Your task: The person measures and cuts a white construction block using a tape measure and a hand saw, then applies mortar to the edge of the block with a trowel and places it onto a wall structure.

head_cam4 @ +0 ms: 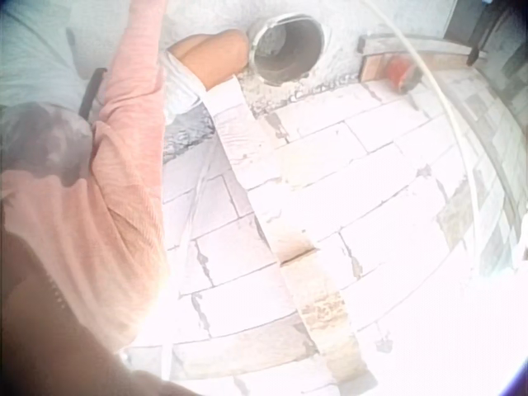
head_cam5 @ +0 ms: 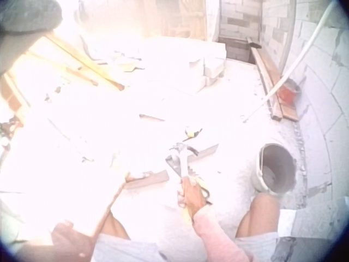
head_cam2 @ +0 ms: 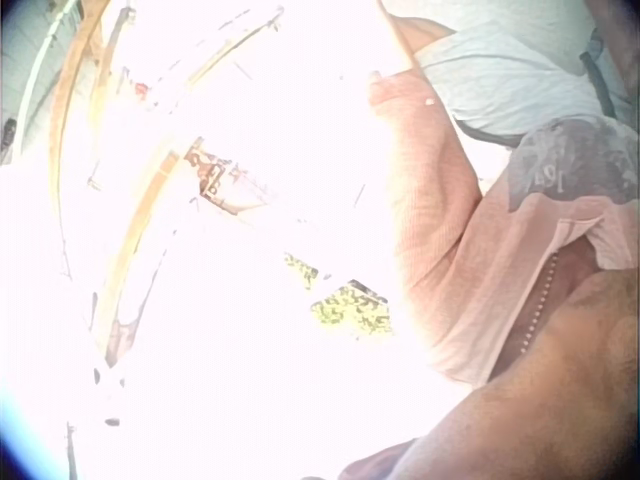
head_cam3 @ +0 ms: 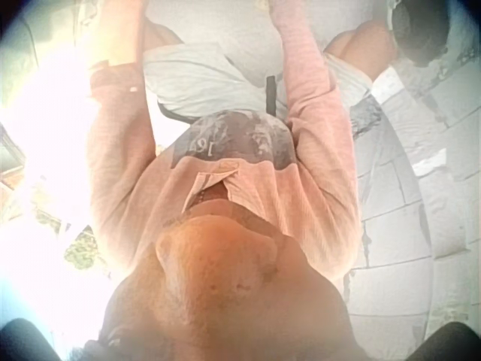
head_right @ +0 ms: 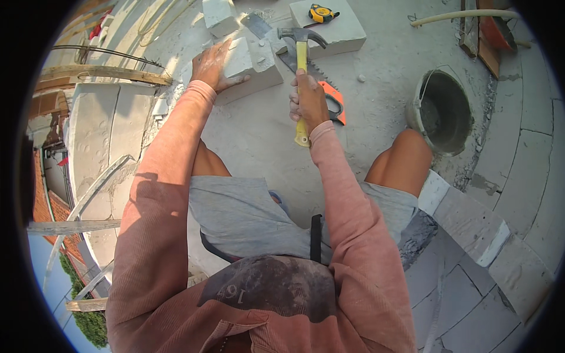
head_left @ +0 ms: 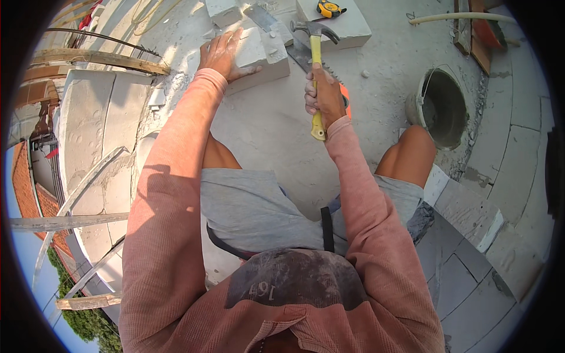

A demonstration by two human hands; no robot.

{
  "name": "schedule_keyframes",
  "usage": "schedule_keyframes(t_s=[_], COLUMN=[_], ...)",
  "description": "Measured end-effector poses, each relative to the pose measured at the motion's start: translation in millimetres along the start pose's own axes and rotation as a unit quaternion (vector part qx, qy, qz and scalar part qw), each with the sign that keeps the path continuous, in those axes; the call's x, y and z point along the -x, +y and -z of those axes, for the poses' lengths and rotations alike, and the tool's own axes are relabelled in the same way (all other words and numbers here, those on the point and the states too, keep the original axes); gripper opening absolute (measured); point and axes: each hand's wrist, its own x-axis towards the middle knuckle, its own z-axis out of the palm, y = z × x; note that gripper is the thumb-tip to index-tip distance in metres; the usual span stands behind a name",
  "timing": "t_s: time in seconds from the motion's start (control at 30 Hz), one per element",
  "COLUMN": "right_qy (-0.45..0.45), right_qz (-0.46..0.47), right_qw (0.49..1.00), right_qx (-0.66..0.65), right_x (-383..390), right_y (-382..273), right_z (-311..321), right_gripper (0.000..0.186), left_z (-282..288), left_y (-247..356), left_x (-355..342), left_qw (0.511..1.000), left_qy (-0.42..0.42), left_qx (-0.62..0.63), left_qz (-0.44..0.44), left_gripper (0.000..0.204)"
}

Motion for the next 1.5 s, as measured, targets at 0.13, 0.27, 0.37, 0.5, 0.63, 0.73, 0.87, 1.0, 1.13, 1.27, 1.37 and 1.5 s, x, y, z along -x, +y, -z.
schedule_keyframes(t_s=[0.13, 0.27, 0.37, 0.5, 0.63, 0.73, 0.87, 1.0, 1.13, 1.27, 1.37, 1.5], right_qy=[0.136, 0.171, -0.001, 0.056, 0.182, 0.184, 0.013, 0.125, 0.106, 0.055, 0.133, 0.233], right_qz=[0.113, 0.065, -0.001, 0.024, 0.103, 0.048, -0.012, 0.059, 0.049, 0.019, 0.123, 0.271], right_qw=[0.975, 0.977, 0.999, 0.996, 0.967, 0.978, 0.999, 0.986, 0.993, 0.988, 0.981, 0.929], right_qx=[-0.134, -0.106, 0.051, -0.072, -0.144, -0.081, 0.043, -0.092, 0.017, 0.145, 0.068, 0.094], right_x=[4, 19, 19, 24, 27, 40, 47, 30, 26, 28, 33, 5], right_y=[-1, 17, 13, 6, 15, 31, 34, 16, 26, 21, 1, 30], right_z=[9, -12, -9, 1, 11, -3, -3, 3, -14, -26, -26, -13], right_gripper=[0.04, 0.039, 0.039, 0.041, 0.043, 0.042, 0.041, 0.039, 0.043, 0.045, 0.049, 0.049], left_z=[-3, -2, -3, -6, -8, -6, -22, 0, -1, -1, -2, -3], left_y=[-5, -1, -5, -3, -3, -2, -16, 0, 8, -3, -4, 1], left_x=[0, -1, 0, 1, -2, -2, -1, 2, -1, 4, 7, 1], left_qw=[1.0, 1.0, 1.0, 1.0, 1.0, 1.0, 0.999, 1.0, 1.0, 1.0, 1.0, 1.0], left_qy=[0.011, 0.008, -0.002, 0.002, 0.03, 0.011, 0.025, 0.009, 0.008, 0.003, 0.005, 0.025], left_qx=[0.009, 0.005, 0.013, 0.002, 0.008, 0.013, -0.019, 0.005, 0.001, -0.001, 0.009, 0.019], left_qz=[-0.001, -0.001, -0.001, 0.002, -0.006, -0.004, -0.024, 0.007, 0.015, 0.009, 0.009, -0.005], left_gripper=[0.124, 0.124, 0.124, 0.124, 0.123, 0.122, 0.122, 0.123, 0.124, 0.124, 0.124, 0.123])
